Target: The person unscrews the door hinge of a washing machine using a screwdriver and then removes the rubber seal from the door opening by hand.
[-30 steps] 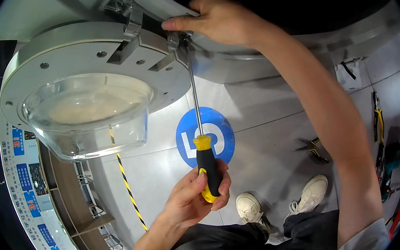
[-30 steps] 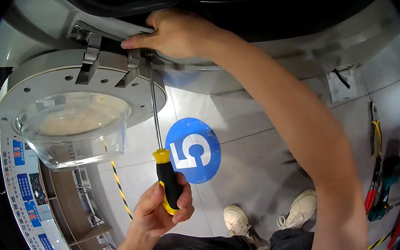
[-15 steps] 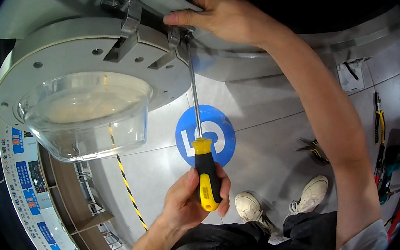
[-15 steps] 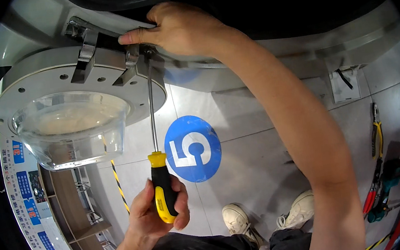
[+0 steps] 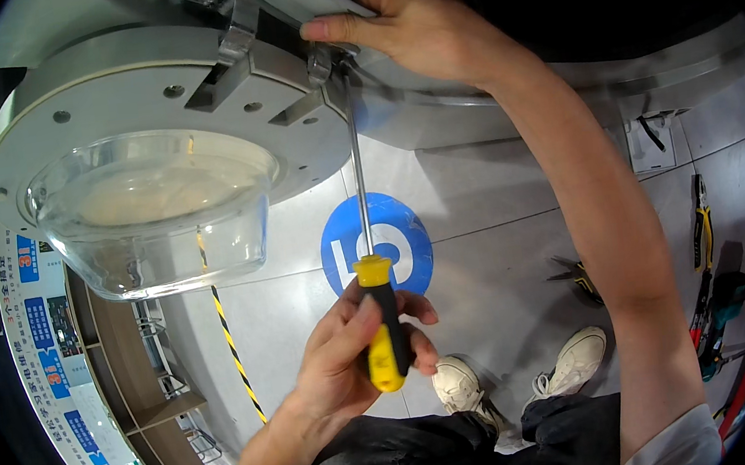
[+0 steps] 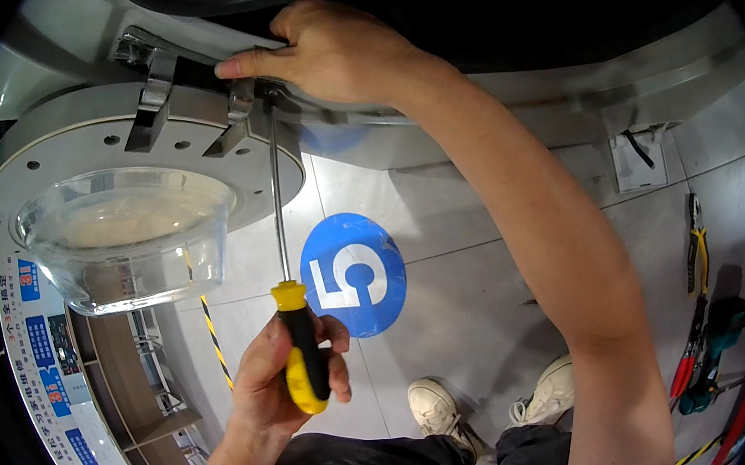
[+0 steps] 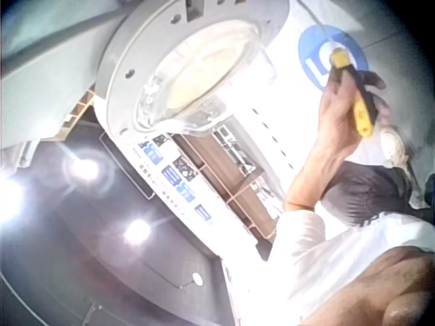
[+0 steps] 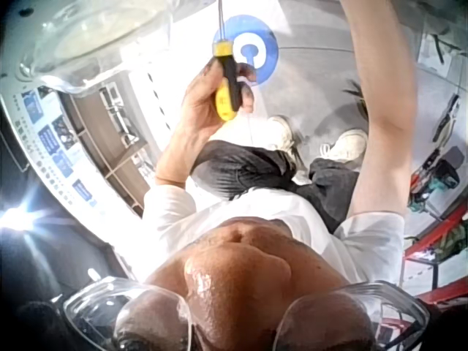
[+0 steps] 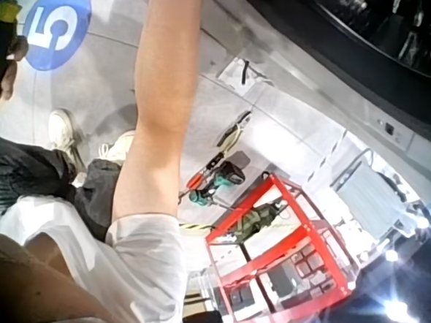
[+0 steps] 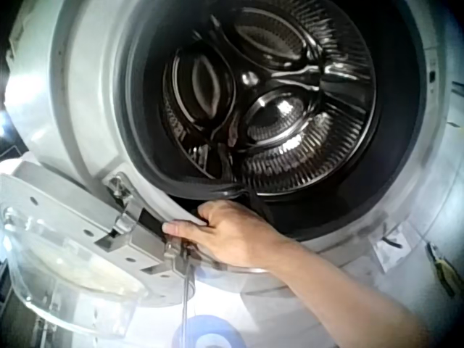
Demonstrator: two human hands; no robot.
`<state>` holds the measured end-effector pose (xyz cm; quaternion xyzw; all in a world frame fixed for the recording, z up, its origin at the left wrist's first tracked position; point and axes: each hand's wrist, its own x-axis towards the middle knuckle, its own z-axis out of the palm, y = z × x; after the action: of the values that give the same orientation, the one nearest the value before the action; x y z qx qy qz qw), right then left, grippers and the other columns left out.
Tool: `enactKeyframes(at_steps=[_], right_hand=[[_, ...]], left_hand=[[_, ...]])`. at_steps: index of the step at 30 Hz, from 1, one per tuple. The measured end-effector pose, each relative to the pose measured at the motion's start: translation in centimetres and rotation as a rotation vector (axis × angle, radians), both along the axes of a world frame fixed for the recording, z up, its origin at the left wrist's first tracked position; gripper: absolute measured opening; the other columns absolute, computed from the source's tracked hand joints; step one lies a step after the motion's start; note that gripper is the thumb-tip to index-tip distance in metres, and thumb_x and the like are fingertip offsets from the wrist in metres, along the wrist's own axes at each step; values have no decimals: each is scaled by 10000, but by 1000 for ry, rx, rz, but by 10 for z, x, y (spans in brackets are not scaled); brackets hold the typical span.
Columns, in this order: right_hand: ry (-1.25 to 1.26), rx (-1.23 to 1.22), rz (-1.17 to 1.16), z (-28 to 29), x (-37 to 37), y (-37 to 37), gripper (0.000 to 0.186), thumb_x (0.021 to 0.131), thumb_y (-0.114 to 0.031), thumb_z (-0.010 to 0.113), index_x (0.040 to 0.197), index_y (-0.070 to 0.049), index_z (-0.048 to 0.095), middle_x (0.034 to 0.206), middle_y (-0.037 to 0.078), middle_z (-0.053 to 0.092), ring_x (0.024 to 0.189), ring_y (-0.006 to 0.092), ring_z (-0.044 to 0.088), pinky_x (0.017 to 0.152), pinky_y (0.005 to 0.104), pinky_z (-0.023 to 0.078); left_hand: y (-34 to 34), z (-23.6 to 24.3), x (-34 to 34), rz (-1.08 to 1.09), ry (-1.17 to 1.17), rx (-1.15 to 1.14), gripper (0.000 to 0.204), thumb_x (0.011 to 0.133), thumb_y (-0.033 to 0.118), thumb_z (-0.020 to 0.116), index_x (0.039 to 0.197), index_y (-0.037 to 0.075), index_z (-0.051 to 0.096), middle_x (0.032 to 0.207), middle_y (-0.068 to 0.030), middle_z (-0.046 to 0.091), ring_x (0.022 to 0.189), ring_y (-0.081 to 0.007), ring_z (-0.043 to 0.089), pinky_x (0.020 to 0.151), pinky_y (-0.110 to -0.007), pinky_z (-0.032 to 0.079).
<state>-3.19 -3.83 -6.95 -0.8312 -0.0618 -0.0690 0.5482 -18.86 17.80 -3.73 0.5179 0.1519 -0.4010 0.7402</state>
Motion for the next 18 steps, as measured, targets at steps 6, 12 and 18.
enactKeyframes(at_steps=[6, 12, 18], right_hand=[[-14, 0, -16, -2, 2, 2, 685, 700, -703, 615, 669, -19, 629, 535, 60, 503, 530, 169, 532, 555, 301, 442], [-2, 11, -17, -3, 3, 3, 684, 699, -712, 607, 669, -29, 631, 529, 52, 502, 523, 159, 531, 550, 295, 441], [-21, 13, -17, -6, 5, 1, 676, 709, -701, 606, 687, -26, 637, 532, 61, 513, 530, 163, 540, 557, 297, 442]], left_hand=[[13, -15, 7, 42, 70, -236, 425, 953, 439, 392, 1099, 42, 425, 761, -89, 518, 605, -217, 518, 593, -328, 433], [1, -3, 8, -2, -13, -66, 383, 949, 354, 456, 1117, 14, 397, 890, -133, 519, 637, -225, 549, 604, -333, 443], [-14, -5, 16, 23, -34, 208, 349, 890, 185, 620, 1049, 39, 345, 831, -102, 529, 636, -202, 573, 584, -300, 466]])
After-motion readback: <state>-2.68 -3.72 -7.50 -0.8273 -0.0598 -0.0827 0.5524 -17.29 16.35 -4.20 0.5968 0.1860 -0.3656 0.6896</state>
